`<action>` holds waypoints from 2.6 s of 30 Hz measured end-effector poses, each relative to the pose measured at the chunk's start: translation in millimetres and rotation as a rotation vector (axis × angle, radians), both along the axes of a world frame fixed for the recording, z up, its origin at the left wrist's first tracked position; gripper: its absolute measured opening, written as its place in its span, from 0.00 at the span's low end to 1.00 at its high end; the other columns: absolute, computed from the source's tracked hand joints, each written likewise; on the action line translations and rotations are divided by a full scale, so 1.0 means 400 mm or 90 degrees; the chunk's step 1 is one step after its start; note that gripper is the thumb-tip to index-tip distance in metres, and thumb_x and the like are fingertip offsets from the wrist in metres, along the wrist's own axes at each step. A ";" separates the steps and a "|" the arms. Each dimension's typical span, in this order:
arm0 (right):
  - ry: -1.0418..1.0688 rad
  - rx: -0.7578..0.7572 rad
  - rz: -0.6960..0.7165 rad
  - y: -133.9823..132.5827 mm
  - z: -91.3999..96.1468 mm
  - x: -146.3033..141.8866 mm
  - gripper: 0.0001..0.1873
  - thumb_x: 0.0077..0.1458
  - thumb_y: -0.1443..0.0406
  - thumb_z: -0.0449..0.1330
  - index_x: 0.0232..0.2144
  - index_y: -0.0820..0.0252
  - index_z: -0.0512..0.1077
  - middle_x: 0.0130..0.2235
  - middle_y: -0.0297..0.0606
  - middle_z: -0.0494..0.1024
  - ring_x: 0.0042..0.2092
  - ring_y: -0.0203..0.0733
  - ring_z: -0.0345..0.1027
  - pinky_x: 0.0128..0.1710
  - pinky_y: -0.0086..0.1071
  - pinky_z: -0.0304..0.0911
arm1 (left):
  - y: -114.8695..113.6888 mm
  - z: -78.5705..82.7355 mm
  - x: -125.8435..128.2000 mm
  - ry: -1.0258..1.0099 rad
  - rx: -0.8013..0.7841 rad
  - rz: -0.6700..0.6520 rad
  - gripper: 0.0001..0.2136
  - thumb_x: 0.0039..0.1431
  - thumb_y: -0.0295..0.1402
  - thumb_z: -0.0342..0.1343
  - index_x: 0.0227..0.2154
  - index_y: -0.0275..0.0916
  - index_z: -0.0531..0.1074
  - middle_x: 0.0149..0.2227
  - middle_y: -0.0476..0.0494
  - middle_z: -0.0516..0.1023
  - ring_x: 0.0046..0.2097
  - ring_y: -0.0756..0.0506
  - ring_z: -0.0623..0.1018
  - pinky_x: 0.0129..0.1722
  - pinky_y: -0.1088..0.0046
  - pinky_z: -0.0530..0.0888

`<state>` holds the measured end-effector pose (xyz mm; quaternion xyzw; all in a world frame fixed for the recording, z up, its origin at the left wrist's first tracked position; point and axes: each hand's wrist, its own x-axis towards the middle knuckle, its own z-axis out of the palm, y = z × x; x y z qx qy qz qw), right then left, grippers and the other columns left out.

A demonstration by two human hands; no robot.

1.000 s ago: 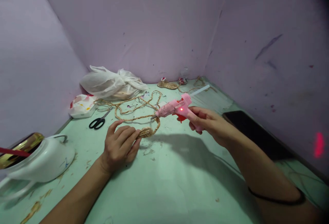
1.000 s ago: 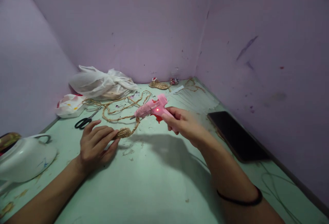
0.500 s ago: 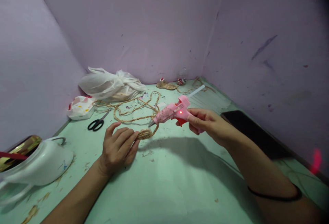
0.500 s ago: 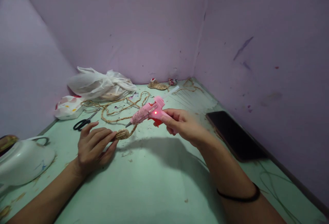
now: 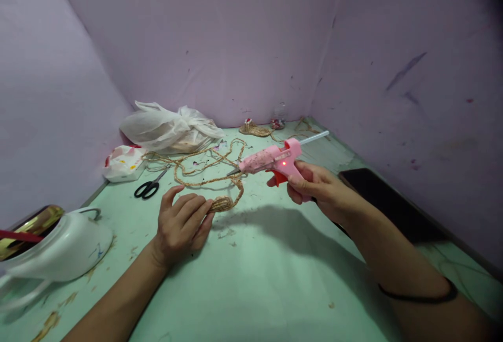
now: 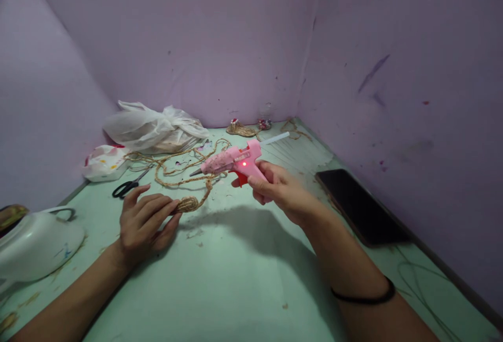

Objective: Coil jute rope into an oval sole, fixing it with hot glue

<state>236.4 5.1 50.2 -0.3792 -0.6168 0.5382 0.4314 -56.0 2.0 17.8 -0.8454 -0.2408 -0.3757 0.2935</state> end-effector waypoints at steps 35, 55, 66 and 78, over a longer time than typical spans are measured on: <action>-0.071 -0.006 0.089 0.003 0.015 0.018 0.12 0.53 0.57 0.59 0.31 0.61 0.70 0.29 0.32 0.66 0.24 0.30 0.51 0.22 0.27 0.47 | -0.002 -0.003 -0.001 -0.005 -0.004 -0.004 0.14 0.48 0.22 0.61 0.39 0.36 0.71 0.31 0.43 0.79 0.32 0.44 0.78 0.48 0.53 0.69; -0.102 -0.008 0.096 0.007 0.012 0.026 0.14 0.51 0.57 0.59 0.33 0.63 0.69 0.30 0.34 0.66 0.25 0.30 0.51 0.23 0.27 0.47 | 0.000 -0.001 -0.001 -0.014 0.003 0.009 0.14 0.47 0.22 0.62 0.38 0.35 0.71 0.30 0.42 0.78 0.32 0.44 0.78 0.48 0.51 0.68; -0.083 0.003 0.080 0.007 0.009 0.026 0.14 0.51 0.56 0.59 0.31 0.63 0.69 0.28 0.31 0.64 0.25 0.30 0.51 0.23 0.27 0.46 | -0.002 0.001 -0.001 -0.011 -0.010 -0.005 0.13 0.49 0.22 0.60 0.39 0.35 0.71 0.30 0.43 0.78 0.32 0.45 0.77 0.47 0.52 0.69; -0.083 0.007 0.081 0.010 0.004 0.022 0.16 0.52 0.55 0.59 0.33 0.62 0.68 0.30 0.34 0.66 0.25 0.30 0.51 0.23 0.27 0.46 | -0.002 0.000 -0.002 -0.014 -0.014 -0.015 0.13 0.48 0.21 0.61 0.38 0.34 0.72 0.31 0.41 0.78 0.33 0.44 0.77 0.49 0.53 0.68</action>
